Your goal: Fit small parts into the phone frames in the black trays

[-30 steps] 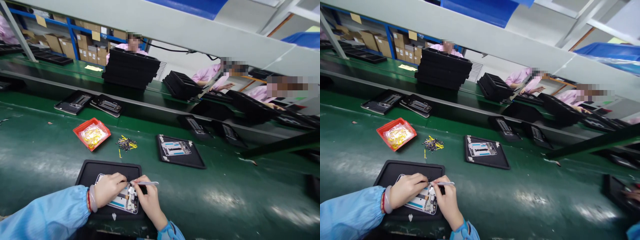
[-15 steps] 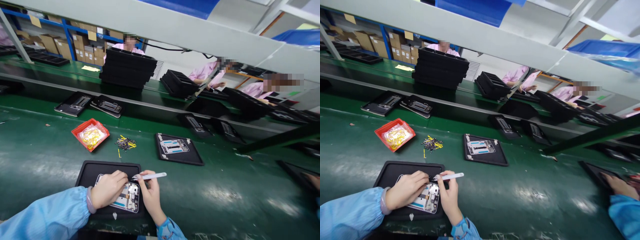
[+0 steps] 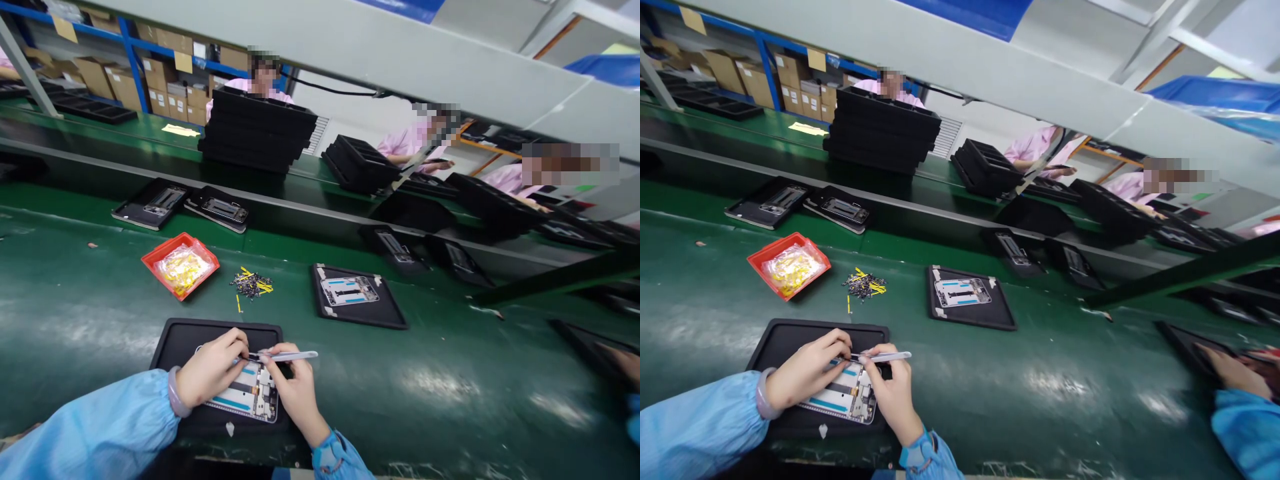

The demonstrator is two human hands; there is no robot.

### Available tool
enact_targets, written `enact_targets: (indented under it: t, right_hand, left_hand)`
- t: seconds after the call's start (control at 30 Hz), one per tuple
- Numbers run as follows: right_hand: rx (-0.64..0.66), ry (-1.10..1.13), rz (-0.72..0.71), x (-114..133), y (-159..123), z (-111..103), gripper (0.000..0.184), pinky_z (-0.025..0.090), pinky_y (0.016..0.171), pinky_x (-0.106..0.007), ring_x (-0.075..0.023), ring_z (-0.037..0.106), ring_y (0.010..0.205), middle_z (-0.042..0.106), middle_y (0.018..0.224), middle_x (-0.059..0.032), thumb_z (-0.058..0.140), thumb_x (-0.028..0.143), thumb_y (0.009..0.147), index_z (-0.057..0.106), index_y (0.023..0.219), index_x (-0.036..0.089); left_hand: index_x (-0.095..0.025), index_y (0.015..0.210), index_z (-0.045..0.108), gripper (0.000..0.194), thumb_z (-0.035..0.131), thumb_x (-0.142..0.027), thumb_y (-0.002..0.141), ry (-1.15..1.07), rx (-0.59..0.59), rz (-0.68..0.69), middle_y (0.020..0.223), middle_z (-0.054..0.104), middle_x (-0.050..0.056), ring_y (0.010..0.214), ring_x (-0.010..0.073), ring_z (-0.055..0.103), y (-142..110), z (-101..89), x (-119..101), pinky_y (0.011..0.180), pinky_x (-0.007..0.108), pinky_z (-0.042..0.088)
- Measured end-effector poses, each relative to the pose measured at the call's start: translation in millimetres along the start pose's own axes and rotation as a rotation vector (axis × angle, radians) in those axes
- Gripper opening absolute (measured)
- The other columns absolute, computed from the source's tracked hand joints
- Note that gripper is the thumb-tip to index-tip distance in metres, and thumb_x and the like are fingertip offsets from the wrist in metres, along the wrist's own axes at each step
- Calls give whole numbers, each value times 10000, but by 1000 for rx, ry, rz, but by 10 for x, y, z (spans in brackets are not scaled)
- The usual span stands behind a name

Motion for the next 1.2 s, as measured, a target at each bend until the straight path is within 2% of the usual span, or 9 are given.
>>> enact_targets:
  t: [0.43, 0.77, 1.0, 1.2]
  right_hand:
    - [17, -36, -5, -3, 22, 14, 124, 542, 590, -280, -192, 672, 615, 696, 663, -16, 640, 296, 817, 652, 729, 210]
    - [29, -6, 57, -46, 35, 19, 160, 542, 565, -271, -187, 666, 590, 698, 654, -21, 657, 347, 802, 661, 730, 205]
    - [58, -12, 20, 13, 70, 38, 153, 548, 565, -272, -189, 676, 583, 708, 643, -20, 659, 329, 812, 681, 722, 209]
    - [107, 36, -59, 56, 56, 61, 105, 557, 592, -265, -190, 694, 641, 738, 727, -34, 660, 289, 836, 731, 794, 225]
  left_hand:
    - [-195, 827, 549, 205, 393, -66, 854, 21, 35, -31, 968, 572, 28, 837, 137, 611, -5, 40, 37, 728, 208, 508]
    - [-194, 812, 522, 151, 457, -59, 825, -40, 16, -39, 920, 572, 35, 850, 167, 572, 8, -21, 13, 803, 284, 494]
    - [-196, 822, 524, 140, 449, -80, 845, -8, 27, -28, 911, 582, 31, 835, 166, 582, 1, 0, 25, 772, 271, 487]
    - [-198, 814, 544, 146, 460, -85, 851, 16, 30, -22, 890, 597, 15, 797, 147, 595, 5, -32, 36, 741, 235, 479]
Point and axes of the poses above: each hand's wrist, its own y-axis towards the middle knuckle, its own z-axis out of the palm, x = y × z, the point moved 5 cm from there along y, towards the middle knuckle
